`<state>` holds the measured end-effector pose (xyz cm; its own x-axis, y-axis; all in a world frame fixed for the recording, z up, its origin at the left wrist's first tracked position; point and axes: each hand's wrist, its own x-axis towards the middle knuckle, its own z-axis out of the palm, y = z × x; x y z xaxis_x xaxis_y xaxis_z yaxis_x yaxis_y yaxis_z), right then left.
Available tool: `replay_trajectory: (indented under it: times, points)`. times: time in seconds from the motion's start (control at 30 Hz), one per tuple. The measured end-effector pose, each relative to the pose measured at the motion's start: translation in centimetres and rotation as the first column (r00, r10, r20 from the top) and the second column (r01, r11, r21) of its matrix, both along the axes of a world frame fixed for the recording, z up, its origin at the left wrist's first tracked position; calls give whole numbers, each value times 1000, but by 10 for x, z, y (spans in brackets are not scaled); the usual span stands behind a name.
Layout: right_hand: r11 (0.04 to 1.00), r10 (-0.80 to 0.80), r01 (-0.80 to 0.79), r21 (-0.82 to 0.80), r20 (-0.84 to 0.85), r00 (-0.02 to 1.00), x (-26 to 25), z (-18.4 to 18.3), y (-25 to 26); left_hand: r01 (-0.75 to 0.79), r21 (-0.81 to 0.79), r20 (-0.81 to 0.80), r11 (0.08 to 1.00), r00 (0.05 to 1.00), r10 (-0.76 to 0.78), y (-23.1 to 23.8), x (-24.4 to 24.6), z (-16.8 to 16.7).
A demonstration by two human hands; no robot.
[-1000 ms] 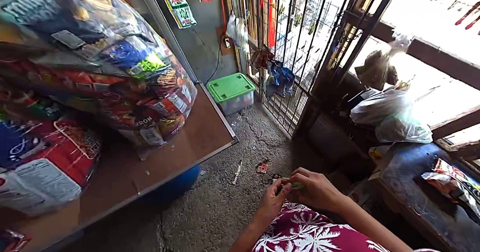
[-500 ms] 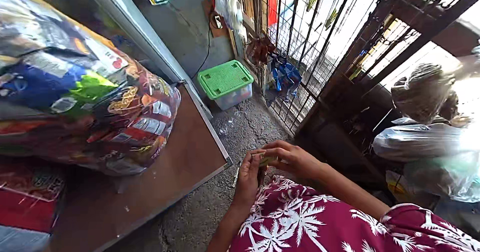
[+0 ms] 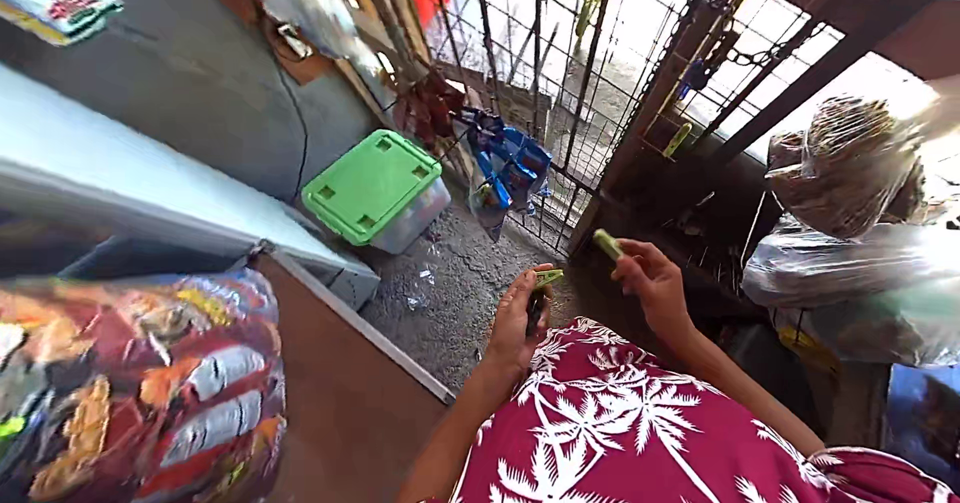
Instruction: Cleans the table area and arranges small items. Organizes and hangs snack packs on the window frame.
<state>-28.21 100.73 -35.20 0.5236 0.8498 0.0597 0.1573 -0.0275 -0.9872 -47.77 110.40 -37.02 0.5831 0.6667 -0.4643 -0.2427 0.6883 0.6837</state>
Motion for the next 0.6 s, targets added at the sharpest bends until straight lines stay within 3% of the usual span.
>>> replay_trajectory:
  times: [0.1,0.27,0.37,0.6]
  points:
    - [984,-174,175,-29,-361,916,16,0,33,99,-49,0,994,995,-100,39,12,-4]
    - [885,-415,452,-115,-634,652,41,16,90,209,-50,43,977,977,-207,97,33,-5]
    - [839,-449,528,-134,-718,532,56,20,115,298,-22,70,954,953,-296,126,45,-6]
    - [760,-484,641,-109,-753,445,48,28,136,416,41,86,909,904,-418,167,65,-4]
